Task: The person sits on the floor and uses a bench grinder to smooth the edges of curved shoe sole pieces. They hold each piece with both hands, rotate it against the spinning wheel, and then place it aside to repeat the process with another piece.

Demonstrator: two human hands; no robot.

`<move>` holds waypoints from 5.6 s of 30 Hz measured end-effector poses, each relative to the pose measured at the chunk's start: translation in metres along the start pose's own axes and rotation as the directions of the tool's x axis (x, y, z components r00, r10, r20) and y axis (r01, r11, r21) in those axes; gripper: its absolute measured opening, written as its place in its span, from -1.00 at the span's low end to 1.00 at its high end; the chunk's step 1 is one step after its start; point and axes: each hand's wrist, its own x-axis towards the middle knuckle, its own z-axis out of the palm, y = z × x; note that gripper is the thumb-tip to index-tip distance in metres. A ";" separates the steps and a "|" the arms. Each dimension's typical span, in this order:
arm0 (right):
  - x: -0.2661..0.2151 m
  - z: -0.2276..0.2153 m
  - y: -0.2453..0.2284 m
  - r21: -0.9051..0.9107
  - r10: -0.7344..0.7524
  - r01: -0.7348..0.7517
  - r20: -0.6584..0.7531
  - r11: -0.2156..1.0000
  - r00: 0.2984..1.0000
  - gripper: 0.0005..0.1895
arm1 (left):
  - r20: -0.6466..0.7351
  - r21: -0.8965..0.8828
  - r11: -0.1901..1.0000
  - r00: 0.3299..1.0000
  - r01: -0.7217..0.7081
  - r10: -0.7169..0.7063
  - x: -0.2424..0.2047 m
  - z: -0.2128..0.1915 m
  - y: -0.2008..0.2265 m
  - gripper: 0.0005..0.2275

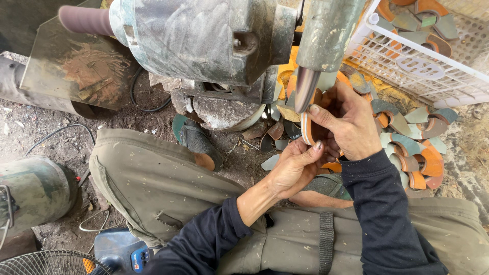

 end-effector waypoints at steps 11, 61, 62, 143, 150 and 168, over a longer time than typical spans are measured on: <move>-0.018 -0.018 0.012 0.416 0.276 -0.207 -0.114 0.886 0.954 -0.78 | -0.075 0.592 0.802 0.996 0.080 -0.044 -0.026 0.021 0.016 -0.61; -0.025 -0.018 0.021 0.530 0.113 -0.089 -0.012 0.843 0.994 -0.67 | -0.266 0.842 0.487 0.964 0.232 0.001 -0.024 0.058 0.027 -0.74; -0.023 -0.017 0.017 0.467 0.074 -0.052 -0.029 0.883 0.997 -0.73 | -0.268 0.726 0.641 0.961 0.249 -0.070 -0.019 0.052 0.021 -0.74; -0.018 0.004 0.014 -0.135 -0.321 0.305 -0.113 0.943 0.940 -0.29 | -0.118 0.993 0.029 0.918 0.116 0.378 -0.025 0.046 0.111 -0.79; -0.017 0.006 0.013 -0.109 -0.319 0.308 -0.105 0.945 0.942 -0.31 | -0.090 0.996 0.013 0.918 0.092 0.387 -0.024 0.046 0.113 -0.80; -0.015 0.010 0.015 -0.093 -0.276 0.267 -0.105 0.959 0.955 -0.33 | -0.092 0.995 -0.005 0.907 0.104 0.411 -0.029 0.047 0.114 -0.81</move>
